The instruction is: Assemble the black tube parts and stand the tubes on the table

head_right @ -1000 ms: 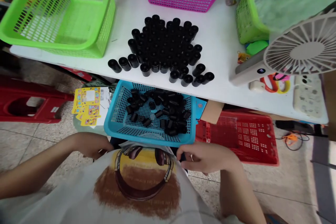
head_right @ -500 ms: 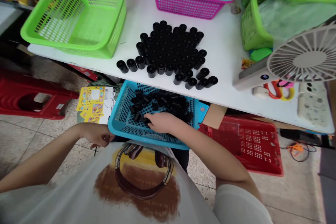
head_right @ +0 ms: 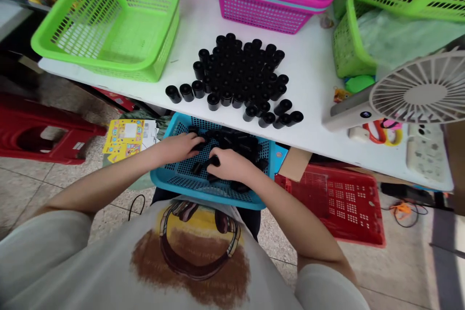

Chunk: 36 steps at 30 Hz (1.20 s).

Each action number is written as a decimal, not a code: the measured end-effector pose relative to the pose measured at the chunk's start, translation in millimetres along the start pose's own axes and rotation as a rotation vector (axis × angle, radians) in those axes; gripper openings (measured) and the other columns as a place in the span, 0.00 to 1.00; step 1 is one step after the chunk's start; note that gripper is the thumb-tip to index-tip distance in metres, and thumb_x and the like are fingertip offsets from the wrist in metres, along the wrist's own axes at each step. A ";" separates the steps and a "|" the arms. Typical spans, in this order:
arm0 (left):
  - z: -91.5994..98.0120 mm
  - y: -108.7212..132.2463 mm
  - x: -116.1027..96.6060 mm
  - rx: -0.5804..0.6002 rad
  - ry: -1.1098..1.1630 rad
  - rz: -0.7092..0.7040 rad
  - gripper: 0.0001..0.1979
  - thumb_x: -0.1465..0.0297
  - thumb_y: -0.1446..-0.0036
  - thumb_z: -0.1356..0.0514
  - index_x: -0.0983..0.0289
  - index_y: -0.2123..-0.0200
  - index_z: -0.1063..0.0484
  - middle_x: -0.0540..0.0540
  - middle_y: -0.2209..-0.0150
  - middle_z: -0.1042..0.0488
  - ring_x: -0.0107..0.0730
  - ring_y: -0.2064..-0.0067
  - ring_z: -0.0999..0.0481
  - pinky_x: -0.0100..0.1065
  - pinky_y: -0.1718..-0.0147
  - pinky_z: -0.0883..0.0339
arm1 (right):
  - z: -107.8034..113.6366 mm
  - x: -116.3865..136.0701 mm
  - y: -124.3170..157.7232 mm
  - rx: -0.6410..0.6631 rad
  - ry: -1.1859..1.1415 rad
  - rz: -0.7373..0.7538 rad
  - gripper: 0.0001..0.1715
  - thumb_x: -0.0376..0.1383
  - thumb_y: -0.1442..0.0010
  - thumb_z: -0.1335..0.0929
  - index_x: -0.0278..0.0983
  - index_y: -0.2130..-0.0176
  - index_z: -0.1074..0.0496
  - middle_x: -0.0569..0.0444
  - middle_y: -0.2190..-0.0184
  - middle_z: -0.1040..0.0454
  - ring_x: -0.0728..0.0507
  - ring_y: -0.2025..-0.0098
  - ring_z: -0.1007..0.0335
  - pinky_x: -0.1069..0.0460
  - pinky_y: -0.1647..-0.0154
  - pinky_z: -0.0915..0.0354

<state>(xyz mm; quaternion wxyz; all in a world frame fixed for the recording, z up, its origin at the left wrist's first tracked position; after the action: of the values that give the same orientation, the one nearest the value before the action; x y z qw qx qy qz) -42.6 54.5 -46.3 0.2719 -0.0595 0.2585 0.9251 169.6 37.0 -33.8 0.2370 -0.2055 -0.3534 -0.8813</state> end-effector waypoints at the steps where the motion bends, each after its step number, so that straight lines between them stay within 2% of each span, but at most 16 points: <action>1: -8.7 -12.2 -1.2 0.001 -0.015 0.006 0.23 0.67 0.32 0.39 0.65 0.36 0.31 0.68 0.42 0.24 0.54 0.44 0.24 0.41 0.54 0.28 | 5.0 -3.7 6.7 -0.044 -0.102 -0.006 0.17 0.42 0.34 0.33 0.39 0.47 0.27 0.55 0.68 0.22 0.44 0.67 0.25 0.51 0.67 0.35; 4: -27.2 -27.7 -5.9 -0.005 -0.036 0.031 0.27 0.72 0.35 0.39 0.65 0.33 0.35 0.70 0.46 0.22 0.59 0.42 0.27 0.41 0.58 0.26 | 8.6 -15.5 25.8 -0.173 -0.437 -0.013 0.16 0.44 0.35 0.32 0.41 0.50 0.27 0.60 0.72 0.29 0.46 0.70 0.30 0.50 0.68 0.36; 6: -32.6 -26.0 -9.1 -0.014 -0.037 0.038 0.27 0.75 0.34 0.42 0.65 0.33 0.37 0.69 0.50 0.20 0.58 0.42 0.29 0.40 0.60 0.26 | 2.3 -23.1 36.0 -0.207 -0.591 -0.001 0.18 0.47 0.35 0.32 0.42 0.49 0.27 0.60 0.72 0.31 0.46 0.70 0.30 0.49 0.67 0.35; 8: -34.9 -21.7 -11.2 -0.021 -0.027 0.028 0.23 0.76 0.33 0.45 0.64 0.36 0.34 0.67 0.54 0.19 0.57 0.43 0.30 0.39 0.60 0.26 | -6.5 -30.2 43.5 -0.226 -0.716 0.007 0.19 0.49 0.35 0.31 0.42 0.49 0.27 0.60 0.70 0.30 0.46 0.70 0.29 0.48 0.66 0.33; 12: -39.8 -17.7 -12.3 -0.034 0.032 -0.023 0.18 0.80 0.35 0.48 0.65 0.44 0.30 0.69 0.54 0.21 0.58 0.44 0.30 0.41 0.59 0.27 | -16.9 -41.9 51.7 -0.325 -0.881 -0.005 0.20 0.49 0.35 0.29 0.42 0.49 0.26 0.59 0.71 0.28 0.47 0.70 0.28 0.49 0.66 0.30; 15: -44.1 -16.3 -10.1 -0.043 0.123 -0.087 0.17 0.82 0.38 0.45 0.64 0.48 0.29 0.65 0.57 0.21 0.52 0.49 0.28 0.41 0.56 0.29 | -15.8 -45.7 55.3 -0.401 -0.964 -0.009 0.20 0.49 0.35 0.28 0.41 0.49 0.26 0.59 0.72 0.27 0.47 0.71 0.27 0.50 0.68 0.30; 19: -39.8 -6.6 -3.0 -0.079 0.278 -0.162 0.12 0.75 0.38 0.38 0.61 0.52 0.32 0.56 0.58 0.23 0.43 0.55 0.25 0.38 0.55 0.31 | -14.6 -42.4 60.9 -0.478 -1.029 0.013 0.19 0.49 0.36 0.27 0.41 0.50 0.26 0.58 0.72 0.26 0.47 0.71 0.27 0.50 0.70 0.30; 22: -29.8 6.3 -3.4 -0.186 0.530 -0.167 0.12 0.67 0.36 0.37 0.58 0.55 0.38 0.52 0.57 0.26 0.34 0.59 0.26 0.33 0.61 0.30 | -22.0 -34.4 63.8 -0.568 -1.134 0.082 0.19 0.48 0.36 0.26 0.43 0.51 0.27 0.59 0.73 0.25 0.47 0.72 0.27 0.51 0.71 0.30; 25: -23.1 17.7 -16.4 -0.375 1.076 -0.184 0.18 0.65 0.37 0.35 0.57 0.61 0.46 0.49 0.59 0.32 0.28 0.64 0.28 0.30 0.66 0.28 | -34.9 -22.5 63.6 -0.642 -1.288 0.180 0.20 0.50 0.38 0.24 0.44 0.53 0.29 0.60 0.73 0.24 0.47 0.72 0.27 0.51 0.71 0.31; 28: -22.6 23.1 -37.4 -0.450 1.486 -0.270 0.21 0.63 0.36 0.34 0.54 0.53 0.46 0.47 0.60 0.32 0.26 0.68 0.26 0.29 0.72 0.24 | -45.2 -9.1 62.9 -0.640 -1.389 0.254 0.21 0.51 0.38 0.24 0.45 0.55 0.32 0.60 0.72 0.22 0.46 0.72 0.26 0.50 0.71 0.31; 31: -23.0 24.9 -53.9 -0.445 1.569 -0.341 0.26 0.63 0.34 0.33 0.52 0.41 0.44 0.49 0.59 0.29 0.27 0.68 0.23 0.28 0.73 0.22 | -49.1 1.1 64.8 -0.629 -1.413 0.302 0.21 0.51 0.37 0.24 0.45 0.55 0.32 0.60 0.71 0.21 0.46 0.72 0.26 0.49 0.70 0.31; 34: -23.7 25.6 -60.3 -0.445 1.580 -0.344 0.20 0.62 0.34 0.32 0.56 0.45 0.36 0.51 0.58 0.28 0.29 0.64 0.22 0.25 0.74 0.21 | -50.7 5.1 67.6 -0.656 -1.386 0.320 0.21 0.51 0.36 0.24 0.45 0.54 0.32 0.59 0.70 0.21 0.46 0.72 0.26 0.49 0.69 0.30; 36: -25.1 25.0 -61.4 -0.442 1.658 -0.354 0.19 0.61 0.35 0.32 0.56 0.48 0.37 0.53 0.55 0.25 0.27 0.65 0.22 0.25 0.76 0.22 | -52.8 4.4 67.9 -0.701 -1.323 0.308 0.20 0.51 0.36 0.25 0.45 0.53 0.32 0.59 0.70 0.22 0.46 0.72 0.26 0.49 0.68 0.29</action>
<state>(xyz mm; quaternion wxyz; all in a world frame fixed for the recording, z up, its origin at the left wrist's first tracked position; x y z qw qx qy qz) -4.8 -5.2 -41.3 0.1183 -0.8033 0.1746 0.5570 194.0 -45.5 -30.9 0.0169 -0.8006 -0.0889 -0.5923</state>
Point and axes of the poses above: each hand's wrist, its own y-axis away from the middle knuckle, its own z-axis out of the back of the hand, x = y × z, the point moved 1 cm from there along -y, towards the middle knuckle
